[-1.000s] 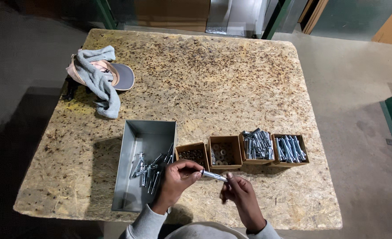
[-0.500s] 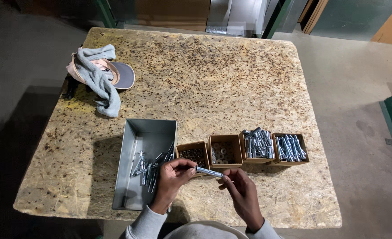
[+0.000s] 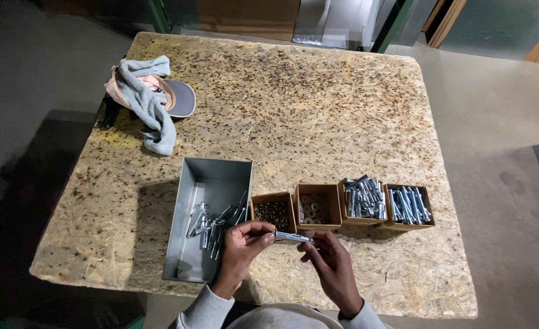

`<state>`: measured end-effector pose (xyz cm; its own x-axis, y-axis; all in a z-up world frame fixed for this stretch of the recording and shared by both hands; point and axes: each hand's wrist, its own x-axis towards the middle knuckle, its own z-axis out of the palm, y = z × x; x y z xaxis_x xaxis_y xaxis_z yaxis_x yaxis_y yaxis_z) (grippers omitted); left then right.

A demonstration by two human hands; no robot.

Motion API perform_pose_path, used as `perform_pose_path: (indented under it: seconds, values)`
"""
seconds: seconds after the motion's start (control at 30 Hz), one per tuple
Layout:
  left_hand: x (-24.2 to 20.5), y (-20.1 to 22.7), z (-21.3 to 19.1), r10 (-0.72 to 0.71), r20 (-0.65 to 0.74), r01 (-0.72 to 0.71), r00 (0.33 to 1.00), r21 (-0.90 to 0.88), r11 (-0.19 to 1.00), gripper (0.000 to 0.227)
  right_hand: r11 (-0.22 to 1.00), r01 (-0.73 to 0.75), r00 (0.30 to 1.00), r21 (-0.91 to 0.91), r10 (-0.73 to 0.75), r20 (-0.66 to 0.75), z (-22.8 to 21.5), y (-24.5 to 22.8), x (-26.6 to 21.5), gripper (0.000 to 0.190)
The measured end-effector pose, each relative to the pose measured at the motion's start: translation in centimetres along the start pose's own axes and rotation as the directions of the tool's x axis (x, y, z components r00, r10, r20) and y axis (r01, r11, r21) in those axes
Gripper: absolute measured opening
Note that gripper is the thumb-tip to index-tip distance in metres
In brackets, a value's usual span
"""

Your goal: The person assembles long bolts by placing a washer and a nut onto the threaded end of each bolt by hand.

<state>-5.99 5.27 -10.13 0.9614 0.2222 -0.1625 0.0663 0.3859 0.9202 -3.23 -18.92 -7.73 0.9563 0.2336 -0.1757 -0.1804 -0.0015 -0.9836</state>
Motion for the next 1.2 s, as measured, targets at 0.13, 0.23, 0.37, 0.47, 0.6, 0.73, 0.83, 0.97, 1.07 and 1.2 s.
perform_pose_path:
  seconds: [0.13,0.23,0.37,0.47,0.6,0.73,0.83,0.97,1.07,1.2]
  values:
    - [-0.6,0.5,-0.8,0.033,0.025,-0.034,0.999,0.051,0.998,0.041,0.990,0.086,0.994,-0.113,-0.078,0.071,-0.1,0.0,0.3,0.022]
    - [-1.3,1.8,-0.6,0.124,0.132,-0.141,0.983,0.128,0.982,0.049,0.923,-0.326,0.936,0.203,0.285,0.207,0.2,0.3,0.4,0.061]
    - [-1.3,1.4,-1.3,0.141,0.073,-0.153,0.987,0.200,0.968,0.044,0.931,-0.262,0.962,0.253,0.232,0.142,1.8,-0.3,0.2,0.027]
    - [-1.5,1.6,-2.1,0.134,0.045,-0.140,0.990,0.206,0.968,0.043,0.955,-0.163,0.977,0.246,0.121,0.178,1.7,0.1,0.7,0.017]
    - [-2.5,4.0,-2.9,0.226,0.173,-0.267,0.959,0.276,0.923,0.012,0.904,-0.341,0.917,0.257,0.259,0.305,1.7,1.1,1.2,0.027]
    - [-2.7,2.5,-4.8,0.184,0.137,-0.207,0.973,0.178,0.962,0.018,0.884,-0.416,0.880,0.212,0.333,0.338,3.8,2.5,1.0,0.033]
    - [-3.1,2.1,-5.7,0.064,0.069,-0.067,0.996,0.038,0.997,0.050,0.838,-0.482,0.842,0.255,0.362,0.400,6.1,1.8,0.2,0.042]
    - [-2.0,2.9,-8.1,-0.082,-0.135,0.114,0.988,0.253,0.961,0.041,0.877,-0.461,0.817,0.138,0.358,0.452,6.7,0.4,0.2,0.041]
    - [0.4,4.3,-11.7,-0.082,-0.241,0.195,0.967,0.495,0.847,0.042,0.936,-0.343,0.905,0.077,0.308,0.293,3.9,1.4,1.4,0.039]
    - [3.1,2.0,-17.7,0.182,0.008,-0.069,0.983,0.942,0.328,0.043,0.995,-0.063,0.990,0.077,0.072,-0.123,-3.1,4.1,3.0,0.021]
